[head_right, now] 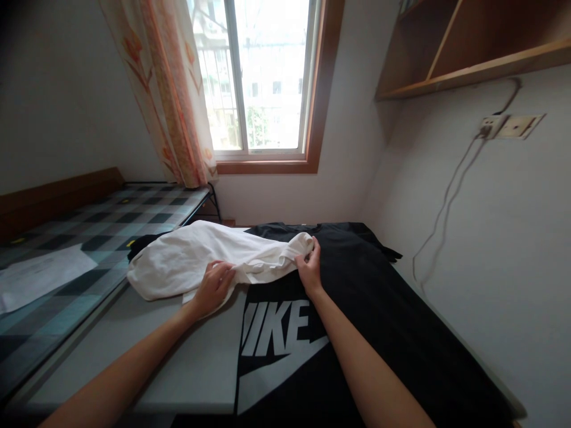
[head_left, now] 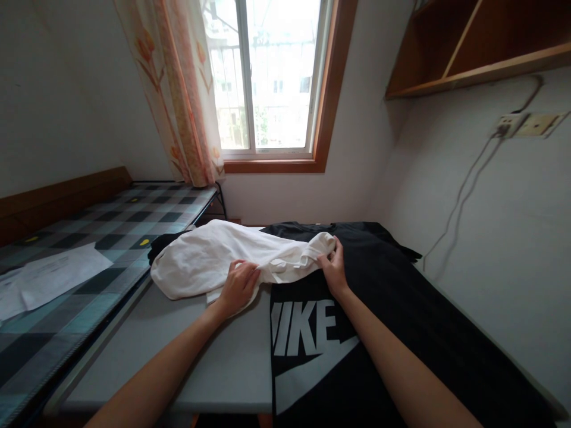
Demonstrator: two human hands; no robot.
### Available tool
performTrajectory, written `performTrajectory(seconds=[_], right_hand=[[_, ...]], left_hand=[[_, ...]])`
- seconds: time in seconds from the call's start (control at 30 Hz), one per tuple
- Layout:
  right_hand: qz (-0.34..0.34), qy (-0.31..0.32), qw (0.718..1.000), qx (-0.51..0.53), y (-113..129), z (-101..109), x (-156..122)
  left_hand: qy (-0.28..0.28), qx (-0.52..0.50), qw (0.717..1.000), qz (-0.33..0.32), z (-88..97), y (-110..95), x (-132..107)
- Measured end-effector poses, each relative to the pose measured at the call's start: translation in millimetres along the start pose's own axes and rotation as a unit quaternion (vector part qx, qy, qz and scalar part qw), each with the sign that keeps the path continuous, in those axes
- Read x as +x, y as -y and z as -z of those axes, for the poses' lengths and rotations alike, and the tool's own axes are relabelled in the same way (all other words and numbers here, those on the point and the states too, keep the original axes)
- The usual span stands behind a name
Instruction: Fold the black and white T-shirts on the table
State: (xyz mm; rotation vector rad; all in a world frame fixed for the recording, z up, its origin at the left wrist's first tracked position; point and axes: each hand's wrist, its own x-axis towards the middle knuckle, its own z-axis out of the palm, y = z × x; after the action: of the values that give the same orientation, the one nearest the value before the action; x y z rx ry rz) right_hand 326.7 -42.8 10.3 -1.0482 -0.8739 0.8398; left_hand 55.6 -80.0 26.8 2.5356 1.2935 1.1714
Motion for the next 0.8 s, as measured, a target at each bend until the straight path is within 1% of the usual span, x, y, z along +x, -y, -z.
performTrajectory(seconds=[0.1, 0.17, 0.2, 0.27, 0.33, 0.4, 0.47, 0.53, 0.57, 0.6, 0.67, 0.73, 0.8], right_hand=[[0.022, 0.019, 0.999, -0.025, 1.9, -3.7, -4.3], [0.041, 0.010, 0.997, -0.063, 1.8, -3.5, -5.3], [0.051, 0.003, 0.995, -0.084, 1.4, -2.6, -5.0], [0.067, -0.001, 0.990, -0.125, 0.4, 0.3, -3.3], [0.075, 0.013, 0.983, -0.165, -0.4, 3.4, -1.5], [0.082, 0.056, 0.974, -0.205, -1.4, 5.1, -1.0], [0.097, 0.117, 0.961, -0.233, -3.0, 5.5, -2.7], [0.117, 0.157, 0.948, -0.251, -5.2, 5.2, -5.5], [0.122, 0.160, 0.944, -0.261, -6.4, 5.3, -6.7], [0.121, 0.151, 0.943, -0.271, -7.4, 5.7, -7.3], [0.104, 0.115, 0.946, -0.285, -9.0, 7.7, -6.1], [0.089, 0.080, 0.953, -0.278, -9.9, 10.2, -1.7], [0.079, 0.064, 0.966, -0.238, -10.5, 11.5, 3.9]], left_hand=[[0.015, -0.029, 0.999, -0.032, 1.1, -4.2, -1.0], [0.000, -0.046, 0.998, -0.039, 2.2, -5.6, -1.9], [-0.016, -0.053, 0.998, -0.032, 2.5, -5.9, -2.3], [-0.056, -0.068, 0.996, 0.004, 2.3, -5.8, -3.1], [-0.089, -0.095, 0.990, 0.060, 1.0, -5.3, -3.1], [-0.108, -0.134, 0.977, 0.123, -0.8, -4.8, -1.8], [-0.129, -0.171, 0.961, 0.174, -2.1, -4.3, 0.4], [-0.156, -0.193, 0.947, 0.205, -2.6, -3.6, 2.3], [-0.163, -0.198, 0.943, 0.211, -2.6, -3.3, 2.8], [-0.165, -0.201, 0.942, 0.211, -2.6, -3.0, 2.7], [-0.146, -0.199, 0.949, 0.197, -2.9, -2.5, 1.0], [-0.107, -0.183, 0.962, 0.170, -3.9, -2.2, -2.0], [-0.068, -0.149, 0.977, 0.137, -5.2, -1.8, -4.8]])
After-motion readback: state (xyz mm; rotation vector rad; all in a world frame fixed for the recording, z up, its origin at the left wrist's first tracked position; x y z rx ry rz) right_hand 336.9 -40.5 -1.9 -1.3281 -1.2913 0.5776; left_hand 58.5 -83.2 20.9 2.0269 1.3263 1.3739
